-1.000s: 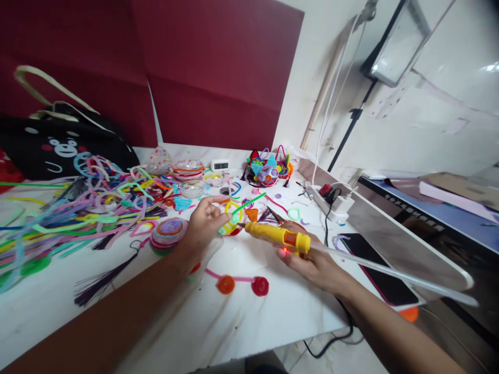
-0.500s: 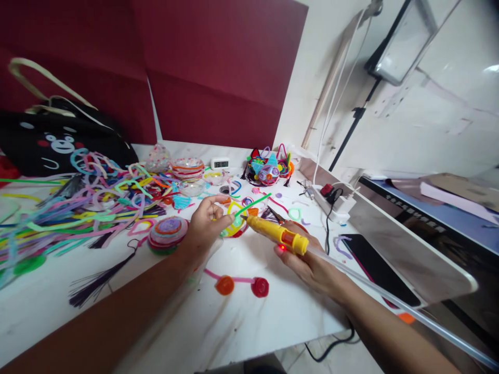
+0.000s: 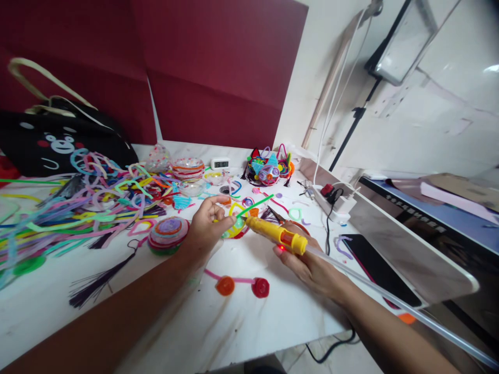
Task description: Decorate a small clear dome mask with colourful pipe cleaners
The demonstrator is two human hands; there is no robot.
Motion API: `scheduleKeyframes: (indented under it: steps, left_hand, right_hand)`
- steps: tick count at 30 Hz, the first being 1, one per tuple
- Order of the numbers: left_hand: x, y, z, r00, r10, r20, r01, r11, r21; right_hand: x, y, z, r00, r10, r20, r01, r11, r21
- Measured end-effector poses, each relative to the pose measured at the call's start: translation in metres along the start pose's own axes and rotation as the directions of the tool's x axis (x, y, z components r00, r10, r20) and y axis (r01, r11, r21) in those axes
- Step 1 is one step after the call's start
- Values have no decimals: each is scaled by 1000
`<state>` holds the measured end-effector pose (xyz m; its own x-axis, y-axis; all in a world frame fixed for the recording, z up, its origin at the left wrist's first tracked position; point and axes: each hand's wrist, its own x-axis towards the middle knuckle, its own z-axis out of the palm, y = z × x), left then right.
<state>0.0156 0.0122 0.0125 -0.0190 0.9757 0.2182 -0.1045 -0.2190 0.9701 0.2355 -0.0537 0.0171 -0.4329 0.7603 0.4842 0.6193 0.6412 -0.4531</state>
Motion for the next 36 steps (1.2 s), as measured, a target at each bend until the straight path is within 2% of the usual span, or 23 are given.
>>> scheduleKeyframes:
  steps: [26, 36]
  left_hand:
    - [0, -4, -1, 999, 30, -20, -30, 999, 36]
    - [0, -1, 0, 1000, 4, -5, -4, 1000, 6]
  right_hand:
    - [-3, 2, 3, 999, 10, -43, -10, 1000, 1]
    - [-3, 2, 2, 999, 33, -7, -32, 999, 22]
